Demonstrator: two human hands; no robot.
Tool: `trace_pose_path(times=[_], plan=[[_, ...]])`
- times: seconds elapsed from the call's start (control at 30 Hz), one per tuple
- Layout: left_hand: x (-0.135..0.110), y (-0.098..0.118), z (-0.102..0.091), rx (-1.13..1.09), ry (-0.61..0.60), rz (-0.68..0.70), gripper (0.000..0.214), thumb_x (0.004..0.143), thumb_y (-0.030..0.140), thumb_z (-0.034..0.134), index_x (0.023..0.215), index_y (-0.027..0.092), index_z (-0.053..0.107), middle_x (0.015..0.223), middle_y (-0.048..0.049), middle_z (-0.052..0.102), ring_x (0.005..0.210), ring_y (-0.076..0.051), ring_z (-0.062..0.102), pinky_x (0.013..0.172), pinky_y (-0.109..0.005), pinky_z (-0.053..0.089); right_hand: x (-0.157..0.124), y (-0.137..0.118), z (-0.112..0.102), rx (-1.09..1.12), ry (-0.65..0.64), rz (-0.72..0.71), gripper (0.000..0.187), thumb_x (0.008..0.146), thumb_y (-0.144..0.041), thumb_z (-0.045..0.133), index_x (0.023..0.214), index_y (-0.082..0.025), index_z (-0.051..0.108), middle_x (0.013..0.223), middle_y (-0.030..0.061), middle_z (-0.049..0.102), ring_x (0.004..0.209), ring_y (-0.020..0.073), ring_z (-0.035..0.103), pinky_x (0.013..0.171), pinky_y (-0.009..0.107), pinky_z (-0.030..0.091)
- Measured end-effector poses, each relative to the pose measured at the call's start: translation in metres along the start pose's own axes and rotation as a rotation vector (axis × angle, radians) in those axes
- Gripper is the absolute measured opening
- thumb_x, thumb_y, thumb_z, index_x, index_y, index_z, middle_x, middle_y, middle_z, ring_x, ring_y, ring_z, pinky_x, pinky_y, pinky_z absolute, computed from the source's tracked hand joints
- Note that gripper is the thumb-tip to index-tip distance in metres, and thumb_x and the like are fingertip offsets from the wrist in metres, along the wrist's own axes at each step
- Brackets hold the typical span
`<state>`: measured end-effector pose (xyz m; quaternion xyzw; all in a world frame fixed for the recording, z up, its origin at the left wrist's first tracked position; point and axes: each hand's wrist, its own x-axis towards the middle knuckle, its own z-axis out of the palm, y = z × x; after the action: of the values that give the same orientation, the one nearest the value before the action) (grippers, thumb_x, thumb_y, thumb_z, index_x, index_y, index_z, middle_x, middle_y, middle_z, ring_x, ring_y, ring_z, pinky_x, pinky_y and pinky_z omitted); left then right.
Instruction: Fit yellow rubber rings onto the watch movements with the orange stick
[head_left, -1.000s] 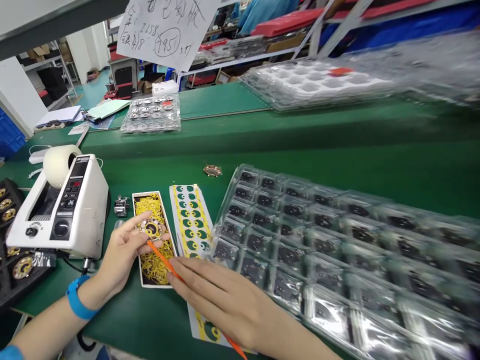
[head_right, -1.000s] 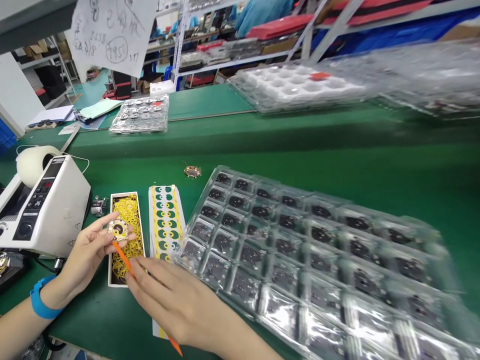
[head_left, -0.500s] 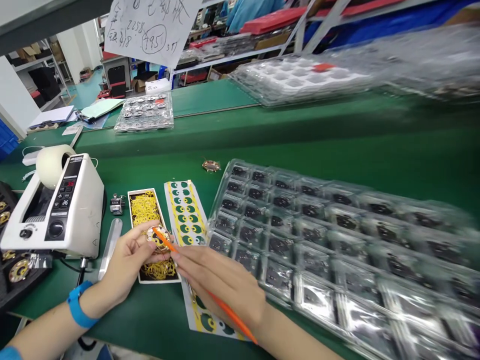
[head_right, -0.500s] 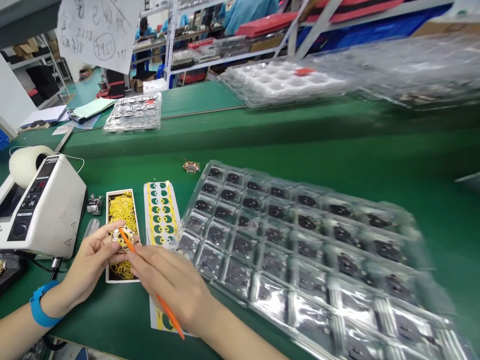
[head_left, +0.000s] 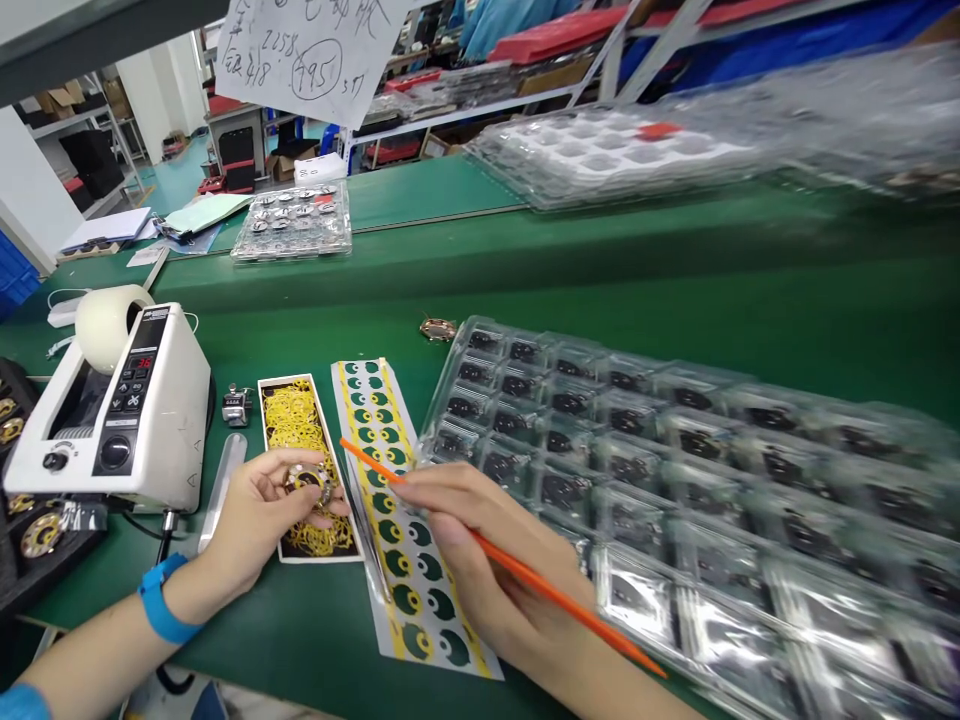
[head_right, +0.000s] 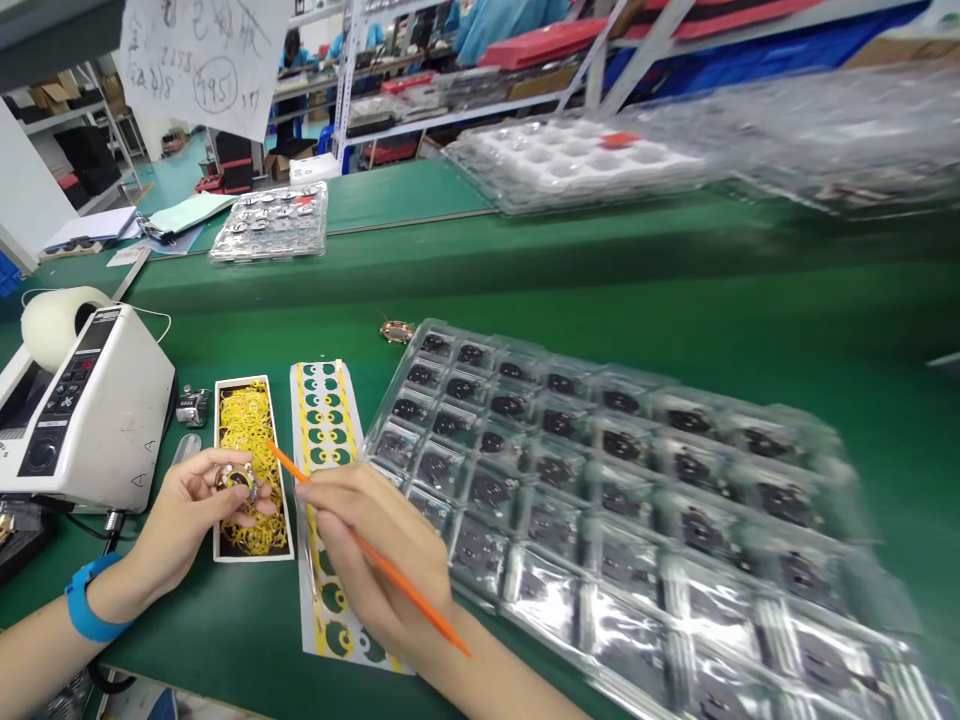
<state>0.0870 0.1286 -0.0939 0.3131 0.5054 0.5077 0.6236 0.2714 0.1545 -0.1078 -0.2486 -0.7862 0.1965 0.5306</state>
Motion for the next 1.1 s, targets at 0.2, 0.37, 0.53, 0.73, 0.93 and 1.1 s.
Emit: trace_pose_path(times=[0.2, 0.37, 0.53, 0.73, 0.93, 1.1], plan=[[-0.004, 0.0, 0.003, 0.157, -0.02, 0.043, 0.021, 0.062, 0.02, 0.075, 0.079, 0.014, 0.063, 0.057, 0.0011, 0.066, 0.049, -0.013, 0.065, 0.038, -0.015, 0.046, -0.002, 0.004, 0.001, -0.036, 0.072, 0.049, 0.024, 0.092, -0.01, 0.039, 0.092, -0.019, 0.061, 0.086, 0.006, 0.059, 0.079, 0.017, 0.059, 0.066, 0.03, 0.048], [-0.006, -0.001, 0.004, 0.288, -0.013, 0.065, 0.017, 0.067, 0.024, 0.071, 0.08, 0.014, 0.063, 0.052, 0.0016, 0.063, 0.044, -0.01, 0.06, 0.037, -0.015, 0.04, -0.005, 0.001, 0.008, -0.02, 0.032, -0.003, 0.025, 0.097, -0.011, 0.033, 0.079, -0.021, 0.048, 0.066, -0.0001, 0.052, 0.06, 0.0129, 0.055, 0.055, 0.024, 0.044], [-0.007, -0.009, 0.003, 0.341, 0.014, 0.12, 0.026, 0.073, 0.03, 0.067, 0.094, 0.015, 0.068, 0.071, -0.0021, 0.069, 0.055, -0.012, 0.063, 0.052, -0.021, 0.052, -0.011, -0.003, 0.026, -0.293, -0.053, -0.083, 0.011, 0.095, -0.012, 0.045, 0.094, -0.017, 0.055, 0.064, 0.0008, 0.058, 0.051, 0.0113, 0.053, 0.047, 0.022, 0.039], [-0.013, -0.018, 0.004, 0.509, -0.056, 0.255, 0.037, 0.081, 0.022, 0.055, 0.117, 0.016, 0.062, 0.089, -0.0077, 0.072, 0.076, -0.017, 0.065, 0.065, -0.025, 0.053, -0.013, 0.001, 0.034, -0.321, -0.026, 0.029, 0.01, 0.093, -0.013, 0.05, 0.088, -0.018, 0.057, 0.07, 0.0018, 0.062, 0.059, 0.0128, 0.061, 0.053, 0.022, 0.045], [-0.02, -0.013, 0.006, 0.627, -0.141, 0.311, 0.042, 0.086, 0.016, 0.048, 0.128, 0.016, 0.053, 0.109, -0.012, 0.071, 0.086, -0.019, 0.068, 0.077, -0.028, 0.054, -0.01, 0.001, 0.031, -0.18, -0.01, 0.197, 0.011, 0.09, -0.013, 0.051, 0.087, -0.02, 0.059, 0.071, 0.0003, 0.065, 0.058, 0.0121, 0.061, 0.051, 0.021, 0.045], [-0.021, -0.014, 0.006, 0.681, -0.174, 0.309, 0.043, 0.088, 0.017, 0.047, 0.131, 0.016, 0.052, 0.11, -0.0125, 0.071, 0.089, -0.02, 0.069, 0.081, -0.03, 0.053, -0.008, 0.002, 0.031, -0.153, -0.041, 0.274, 0.014, 0.086, -0.011, 0.05, 0.078, -0.02, 0.057, 0.066, -0.0014, 0.062, 0.052, 0.011, 0.055, 0.047, 0.02, 0.041]])
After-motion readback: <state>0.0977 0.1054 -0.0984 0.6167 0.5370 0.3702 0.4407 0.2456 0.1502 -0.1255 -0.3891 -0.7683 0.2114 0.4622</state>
